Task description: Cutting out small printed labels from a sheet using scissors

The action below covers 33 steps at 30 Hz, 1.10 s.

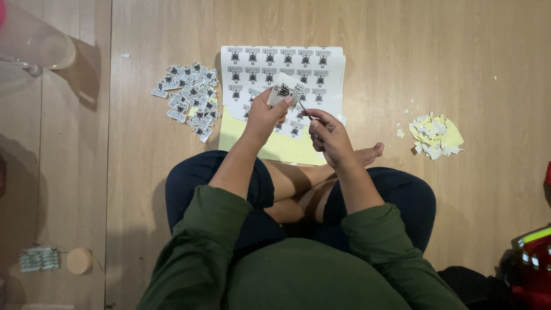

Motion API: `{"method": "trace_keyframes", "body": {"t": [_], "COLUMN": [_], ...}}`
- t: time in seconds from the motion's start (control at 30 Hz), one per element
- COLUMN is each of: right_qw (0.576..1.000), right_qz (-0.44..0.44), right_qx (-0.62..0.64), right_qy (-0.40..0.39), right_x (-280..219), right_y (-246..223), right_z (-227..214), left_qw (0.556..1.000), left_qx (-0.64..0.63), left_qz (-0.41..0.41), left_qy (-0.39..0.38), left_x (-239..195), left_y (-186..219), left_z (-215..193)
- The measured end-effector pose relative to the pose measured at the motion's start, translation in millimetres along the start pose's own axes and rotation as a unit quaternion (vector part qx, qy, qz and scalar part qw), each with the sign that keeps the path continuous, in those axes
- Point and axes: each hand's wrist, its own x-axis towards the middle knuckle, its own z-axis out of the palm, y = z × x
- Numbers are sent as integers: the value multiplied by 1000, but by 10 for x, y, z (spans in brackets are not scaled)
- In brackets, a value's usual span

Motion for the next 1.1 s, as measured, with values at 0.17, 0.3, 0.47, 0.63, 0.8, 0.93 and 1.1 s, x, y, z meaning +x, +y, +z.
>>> {"method": "trace_keyframes", "body": {"t": [0.17,0.3,0.47,0.63,0.8,0.93,1.1], "right_qw": [1000,1000,998,997,994,994,991], "right_qz": [7,19,22,19,28,26,41], "right_qx": [11,12,49,73,99,99,125], "right_qy": [4,15,18,16,31,29,26], "right_x": [-12,-30,-53,-37,-35,-35,-43], "right_y": [-19,-2,-40,30,81,80,91], "right_z": [9,19,55,-6,-16,-36,-42], "left_qw": [998,989,994,996,997,994,994], "left_qx": [54,141,88,-45,-33,-74,-83], "left_qz": [9,9,27,37,31,35,36], "left_qy": [31,47,56,63,58,69,66], "left_x": [-26,-70,-95,-161,-160,-164,-168], "left_y": [34,192,115,194,99,132,137], "left_z": [28,33,18,106,84,126,126]}}
